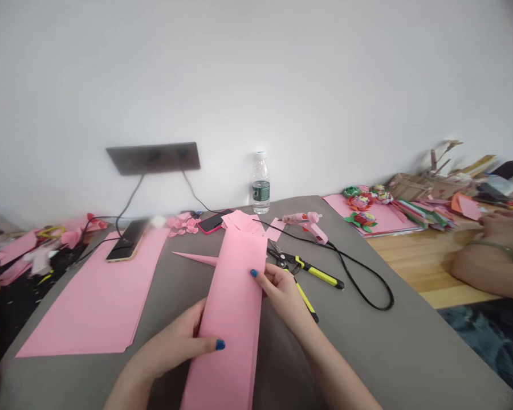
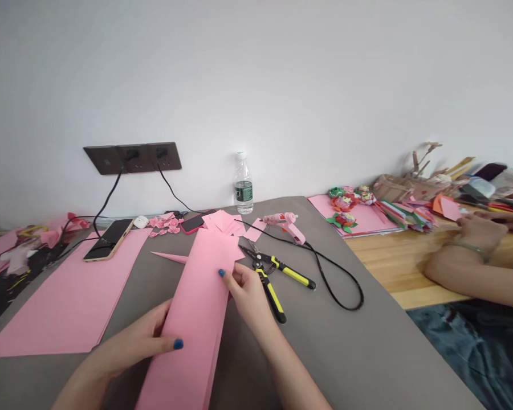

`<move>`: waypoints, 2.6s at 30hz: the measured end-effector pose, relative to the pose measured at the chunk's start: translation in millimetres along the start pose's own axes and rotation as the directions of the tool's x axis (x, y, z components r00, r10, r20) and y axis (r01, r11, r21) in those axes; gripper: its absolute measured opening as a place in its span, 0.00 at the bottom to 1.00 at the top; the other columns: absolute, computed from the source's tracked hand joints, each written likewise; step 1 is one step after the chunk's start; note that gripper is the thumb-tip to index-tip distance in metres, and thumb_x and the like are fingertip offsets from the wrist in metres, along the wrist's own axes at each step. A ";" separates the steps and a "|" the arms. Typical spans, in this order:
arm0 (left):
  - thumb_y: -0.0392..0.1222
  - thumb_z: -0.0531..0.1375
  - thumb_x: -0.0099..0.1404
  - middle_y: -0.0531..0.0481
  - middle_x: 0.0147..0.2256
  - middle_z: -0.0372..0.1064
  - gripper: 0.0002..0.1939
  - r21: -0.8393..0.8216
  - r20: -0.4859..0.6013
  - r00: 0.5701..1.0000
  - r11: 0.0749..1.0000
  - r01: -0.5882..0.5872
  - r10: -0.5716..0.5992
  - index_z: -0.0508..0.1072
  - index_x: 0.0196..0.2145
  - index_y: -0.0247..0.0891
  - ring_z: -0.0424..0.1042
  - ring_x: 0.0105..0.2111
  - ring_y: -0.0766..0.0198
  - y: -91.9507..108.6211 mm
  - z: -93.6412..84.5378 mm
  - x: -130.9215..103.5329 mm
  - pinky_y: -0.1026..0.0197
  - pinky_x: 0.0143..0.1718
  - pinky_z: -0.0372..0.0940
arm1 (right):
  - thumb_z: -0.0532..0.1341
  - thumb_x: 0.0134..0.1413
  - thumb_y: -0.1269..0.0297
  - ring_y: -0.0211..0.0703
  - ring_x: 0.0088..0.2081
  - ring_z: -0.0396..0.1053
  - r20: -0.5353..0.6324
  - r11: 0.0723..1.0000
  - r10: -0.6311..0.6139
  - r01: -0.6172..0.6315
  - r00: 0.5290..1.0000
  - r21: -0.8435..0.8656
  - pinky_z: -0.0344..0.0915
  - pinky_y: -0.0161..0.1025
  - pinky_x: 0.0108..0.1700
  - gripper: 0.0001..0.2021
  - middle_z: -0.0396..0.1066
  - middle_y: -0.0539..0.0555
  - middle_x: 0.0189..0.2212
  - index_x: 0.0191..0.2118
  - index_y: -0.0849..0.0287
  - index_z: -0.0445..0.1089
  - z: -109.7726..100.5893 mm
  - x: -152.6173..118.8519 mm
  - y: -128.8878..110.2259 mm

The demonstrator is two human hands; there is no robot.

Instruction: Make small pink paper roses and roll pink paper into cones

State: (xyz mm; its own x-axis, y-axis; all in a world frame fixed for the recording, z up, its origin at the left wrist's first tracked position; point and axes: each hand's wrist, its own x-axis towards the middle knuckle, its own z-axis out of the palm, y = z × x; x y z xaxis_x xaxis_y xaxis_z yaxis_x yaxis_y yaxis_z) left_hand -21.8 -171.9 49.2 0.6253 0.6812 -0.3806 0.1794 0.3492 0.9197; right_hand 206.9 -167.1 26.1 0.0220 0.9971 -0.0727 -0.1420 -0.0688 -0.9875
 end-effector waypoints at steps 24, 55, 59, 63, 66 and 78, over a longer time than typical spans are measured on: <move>0.64 0.59 0.63 0.42 0.50 0.76 0.31 -0.075 -0.432 0.888 0.975 -0.211 0.159 0.74 0.52 0.35 0.74 0.49 0.47 -18.5 13.2 61.0 0.58 0.44 0.70 | 0.60 0.53 0.38 0.36 0.25 0.51 0.015 0.991 -0.090 0.091 0.996 -0.100 0.50 0.34 0.25 0.26 0.57 0.48 0.22 0.23 0.59 0.63 2.8 22.6 31.3; 0.64 0.62 0.60 0.42 0.45 0.78 0.30 -0.142 -0.428 0.901 0.979 -0.148 0.074 0.77 0.48 0.36 0.75 0.45 0.46 -10.8 23.6 53.1 0.57 0.40 0.72 | 0.57 0.58 0.40 0.40 0.28 0.58 0.087 0.995 -0.060 0.066 0.994 -0.075 0.58 0.34 0.29 0.25 0.64 0.50 0.26 0.30 0.60 0.72 -0.9 14.6 27.1; 0.64 0.62 0.60 0.42 0.44 0.79 0.30 -0.139 -0.439 0.896 0.980 -0.139 0.065 0.78 0.48 0.36 0.75 0.45 0.45 -11.5 23.7 52.6 0.56 0.41 0.72 | 0.58 0.58 0.41 0.41 0.28 0.59 0.086 0.996 -0.055 0.061 0.995 -0.070 0.59 0.34 0.29 0.24 0.64 0.51 0.26 0.31 0.61 0.72 -0.7 14.7 27.8; 0.64 0.62 0.60 0.43 0.43 0.79 0.29 -0.135 -0.454 0.887 0.977 -0.165 0.087 0.78 0.47 0.37 0.75 0.46 0.45 -13.1 23.8 51.3 0.56 0.42 0.71 | 0.58 0.58 0.41 0.39 0.27 0.56 0.078 0.994 -0.065 0.071 0.995 -0.083 0.56 0.34 0.28 0.25 0.61 0.51 0.25 0.27 0.61 0.70 0.6 14.9 27.9; 0.63 0.63 0.60 0.42 0.43 0.79 0.29 -0.113 -0.478 0.871 0.975 -0.190 0.114 0.78 0.47 0.36 0.74 0.46 0.44 -14.4 24.0 48.2 0.57 0.41 0.71 | 0.57 0.58 0.41 0.39 0.26 0.55 0.067 0.990 -0.081 0.088 0.994 -0.108 0.54 0.33 0.27 0.25 0.60 0.50 0.24 0.26 0.61 0.70 2.4 11.9 22.3; 0.72 0.63 0.51 0.42 0.39 0.79 0.32 -0.034 -0.612 0.787 0.992 -0.118 0.073 0.81 0.34 0.38 0.73 0.44 0.40 -16.0 23.7 17.8 0.56 0.36 0.70 | 0.52 0.68 0.56 0.38 0.25 0.58 0.143 0.897 -0.371 0.394 0.918 -0.199 0.57 0.33 0.28 0.19 0.65 0.50 0.24 0.28 0.58 0.71 6.8 -12.4 -27.4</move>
State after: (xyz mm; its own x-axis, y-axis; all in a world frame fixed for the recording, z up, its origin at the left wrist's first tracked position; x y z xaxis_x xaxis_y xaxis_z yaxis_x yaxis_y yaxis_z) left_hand 4.4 -180.6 30.0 0.0404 0.9556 -0.2917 0.0786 0.2880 0.9544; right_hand 203.8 -177.3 55.1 -0.0690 0.9451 0.3194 0.0782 0.3243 -0.9427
